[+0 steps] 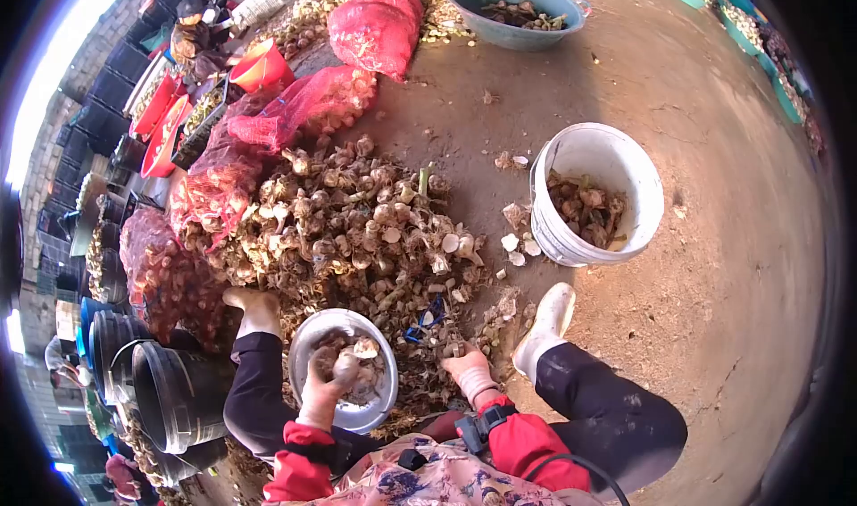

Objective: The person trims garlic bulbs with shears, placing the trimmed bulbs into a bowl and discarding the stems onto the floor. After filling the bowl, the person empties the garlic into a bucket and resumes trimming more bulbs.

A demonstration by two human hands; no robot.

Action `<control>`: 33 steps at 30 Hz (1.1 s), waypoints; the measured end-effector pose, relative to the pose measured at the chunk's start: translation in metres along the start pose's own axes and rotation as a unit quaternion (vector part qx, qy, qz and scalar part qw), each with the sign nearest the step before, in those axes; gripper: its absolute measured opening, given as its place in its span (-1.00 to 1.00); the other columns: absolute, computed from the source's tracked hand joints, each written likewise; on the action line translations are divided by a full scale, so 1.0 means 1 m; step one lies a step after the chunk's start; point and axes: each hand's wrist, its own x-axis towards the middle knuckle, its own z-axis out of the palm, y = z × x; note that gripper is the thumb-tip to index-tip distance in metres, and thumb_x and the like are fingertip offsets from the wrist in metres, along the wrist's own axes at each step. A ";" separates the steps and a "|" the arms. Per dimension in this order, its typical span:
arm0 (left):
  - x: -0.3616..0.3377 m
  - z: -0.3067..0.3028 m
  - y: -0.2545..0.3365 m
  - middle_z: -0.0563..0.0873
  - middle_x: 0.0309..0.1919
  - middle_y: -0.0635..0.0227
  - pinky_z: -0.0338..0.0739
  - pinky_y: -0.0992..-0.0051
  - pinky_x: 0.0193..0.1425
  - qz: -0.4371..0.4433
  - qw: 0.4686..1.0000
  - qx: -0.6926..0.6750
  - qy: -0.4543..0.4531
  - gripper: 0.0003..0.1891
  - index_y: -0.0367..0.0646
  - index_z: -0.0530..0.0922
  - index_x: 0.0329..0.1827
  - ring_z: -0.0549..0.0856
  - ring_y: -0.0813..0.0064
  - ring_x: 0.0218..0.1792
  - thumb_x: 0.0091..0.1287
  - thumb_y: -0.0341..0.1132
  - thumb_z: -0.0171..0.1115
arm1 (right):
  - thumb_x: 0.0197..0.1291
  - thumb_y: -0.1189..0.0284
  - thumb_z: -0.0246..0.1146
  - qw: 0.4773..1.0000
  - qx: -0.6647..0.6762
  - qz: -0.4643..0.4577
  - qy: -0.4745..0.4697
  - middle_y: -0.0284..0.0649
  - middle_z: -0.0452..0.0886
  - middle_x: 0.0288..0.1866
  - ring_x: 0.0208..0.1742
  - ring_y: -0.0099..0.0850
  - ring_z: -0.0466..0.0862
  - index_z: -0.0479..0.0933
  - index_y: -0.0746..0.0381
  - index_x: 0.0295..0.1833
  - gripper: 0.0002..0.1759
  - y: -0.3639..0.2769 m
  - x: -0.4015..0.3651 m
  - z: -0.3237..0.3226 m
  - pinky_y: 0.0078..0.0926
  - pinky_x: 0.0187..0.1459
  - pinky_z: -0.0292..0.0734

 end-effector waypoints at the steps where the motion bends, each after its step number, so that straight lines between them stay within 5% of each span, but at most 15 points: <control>1: 0.024 0.004 -0.027 0.65 -0.04 0.22 0.55 0.50 0.02 0.121 0.985 0.123 0.006 -0.33 -0.26 0.43 0.25 0.66 0.43 -0.10 0.10 -0.21 0.47 | -0.11 0.58 0.39 0.998 0.069 -0.009 -0.004 -0.43 0.62 -0.40 -0.38 -0.55 0.55 0.59 0.20 -0.25 -0.77 -0.010 -0.004 0.001 -0.55 -0.23 0.50; 3: 0.054 0.038 0.026 0.67 -0.03 0.14 0.54 0.42 0.07 -0.038 0.997 -0.002 -0.072 -0.39 -0.26 0.50 0.19 0.67 0.34 -0.07 0.11 -0.17 0.46 | -0.12 0.50 0.45 0.994 0.099 -0.047 0.012 -0.40 0.64 -0.36 -0.34 -0.52 0.56 0.62 0.21 -0.20 -0.71 -0.007 0.004 0.009 -0.50 -0.20 0.51; 7: 0.151 0.142 0.033 0.71 -0.10 0.06 0.53 0.39 0.09 0.013 0.993 0.114 -0.020 -0.49 -0.26 0.55 0.10 0.69 0.20 -0.01 0.10 -0.20 0.41 | -0.04 0.52 0.44 0.991 0.120 -0.060 0.000 -0.42 0.64 -0.32 -0.29 -0.58 0.55 0.63 0.23 -0.17 -0.74 -0.024 0.001 0.013 -0.55 -0.15 0.50; 11: 0.211 0.202 0.010 0.71 -0.13 0.07 0.56 0.37 0.03 -0.089 0.970 0.222 -0.042 -0.52 -0.23 0.53 0.07 0.69 0.22 -0.03 0.07 -0.33 0.41 | -0.01 0.52 0.44 0.990 0.137 -0.039 -0.001 -0.43 0.60 -0.40 -0.49 -0.62 0.49 0.62 0.23 -0.18 -0.76 -0.025 0.004 0.010 -0.59 -0.43 0.44; 13: 0.212 0.196 0.008 0.70 -0.08 0.10 0.57 0.34 0.04 -0.143 0.961 0.220 -0.086 -0.50 -0.23 0.49 0.10 0.67 0.26 -0.01 0.05 -0.40 0.43 | -0.03 0.55 0.43 0.989 0.147 -0.010 0.013 -0.44 0.60 -0.39 -0.43 -0.61 0.51 0.63 0.22 -0.16 -0.75 -0.040 0.003 0.004 -0.59 -0.36 0.46; 15: 0.180 0.165 0.008 0.67 -0.04 0.11 0.59 0.29 0.02 -0.229 0.911 -0.235 -0.249 -0.44 -0.19 0.44 0.15 0.67 0.21 -0.01 0.03 -0.51 0.41 | 0.01 0.55 0.42 0.974 0.219 -0.034 0.040 -0.43 0.63 -0.36 -0.37 -0.61 0.54 0.63 0.19 -0.06 -0.69 -0.035 0.010 0.003 -0.60 -0.30 0.48; 17: 0.129 0.138 0.033 0.59 0.05 0.12 0.57 0.28 0.07 -0.222 0.854 -0.387 -0.268 -0.32 -0.15 0.34 0.27 0.63 0.22 0.04 0.03 -0.58 0.38 | 0.07 0.53 0.41 0.965 0.257 0.003 0.051 -0.38 0.65 -0.28 -0.34 -0.61 0.56 0.61 0.22 -0.04 -0.70 -0.073 -0.005 -0.004 -0.64 -0.26 0.49; 18: 0.098 0.125 0.061 0.55 0.11 0.12 0.55 0.31 0.11 -0.220 0.830 -0.436 -0.271 -0.26 -0.15 0.28 0.32 0.61 0.24 0.08 0.03 -0.60 0.38 | 0.11 0.53 0.40 0.955 0.289 -0.062 0.022 -0.34 0.66 -0.20 -0.28 -0.61 0.59 0.59 0.24 0.00 -0.69 -0.070 -0.003 -0.005 -0.65 -0.18 0.50; 20: 0.069 0.104 0.051 0.48 0.20 0.15 0.49 0.36 0.20 -0.066 0.854 -0.376 -0.353 -0.15 -0.15 0.19 0.41 0.54 0.31 0.16 0.01 -0.65 0.38 | 0.11 0.53 0.40 0.948 0.296 -0.102 -0.064 -0.33 0.65 -0.16 -0.24 -0.60 0.60 0.58 0.26 0.01 -0.68 -0.088 -0.019 -0.002 -0.64 -0.13 0.51; 21: 0.055 0.085 0.067 0.48 0.20 0.17 0.48 0.38 0.21 -0.137 0.856 -0.316 -0.386 -0.08 -0.18 0.18 0.41 0.54 0.33 0.15 -0.08 -0.63 0.46 | 0.12 0.53 0.40 0.932 0.297 -0.142 -0.150 -0.32 0.65 -0.12 -0.19 -0.60 0.61 0.57 0.27 0.03 -0.66 -0.094 -0.029 0.001 -0.63 -0.09 0.52; 26: 0.018 0.059 0.054 0.55 0.07 0.25 0.50 0.42 0.16 -0.006 0.952 -0.175 -0.253 -0.03 -0.19 0.26 0.33 0.56 0.40 0.07 -0.23 -0.46 0.63 | 0.10 0.50 0.41 0.929 0.105 -0.311 -0.174 -0.30 0.64 -0.07 -0.12 -0.46 0.62 0.56 0.23 0.01 -0.66 -0.086 -0.057 0.008 -0.53 -0.03 0.53; 28: 0.009 0.050 0.053 0.56 0.04 0.23 0.51 0.41 0.15 0.036 0.965 -0.124 -0.230 -0.02 -0.22 0.27 0.31 0.57 0.38 0.05 -0.25 -0.42 0.65 | 0.07 0.45 0.37 0.897 -0.094 -0.425 -0.076 -0.18 0.62 -0.15 -0.17 -0.24 0.65 0.58 0.17 -0.03 -0.70 -0.082 -0.060 0.007 -0.40 -0.07 0.55; 29: 0.004 0.047 0.052 0.57 0.01 0.22 0.52 0.40 0.12 0.016 0.963 -0.134 -0.232 -0.05 -0.22 0.30 0.28 0.58 0.36 0.02 -0.26 -0.36 0.67 | 0.07 0.45 0.37 0.896 -0.092 -0.427 -0.074 -0.18 0.62 -0.15 -0.17 -0.24 0.65 0.58 0.17 -0.03 -0.70 -0.080 -0.064 0.006 -0.40 -0.07 0.55; 31: -0.005 0.040 0.056 0.58 -0.02 0.20 0.53 0.39 0.10 -0.002 0.961 -0.143 -0.237 -0.07 -0.23 0.33 0.24 0.60 0.34 -0.01 -0.27 -0.30 0.68 | 0.05 0.40 0.29 0.858 -0.326 -0.381 -0.109 -0.10 0.57 -0.18 -0.15 -0.05 0.62 0.60 0.14 -0.07 -0.72 -0.083 -0.079 0.005 -0.22 -0.09 0.55; 33: -0.008 0.032 0.060 0.60 -0.08 0.21 0.55 0.36 0.03 0.278 0.938 0.133 -0.156 -0.11 -0.23 0.37 0.17 0.63 0.34 -0.08 -0.26 -0.22 0.69 | 0.02 0.38 0.25 0.849 -0.377 -0.354 -0.114 -0.12 0.57 -0.14 -0.09 -0.04 0.62 0.61 0.13 -0.09 -0.71 -0.086 -0.088 0.009 -0.11 -0.08 0.53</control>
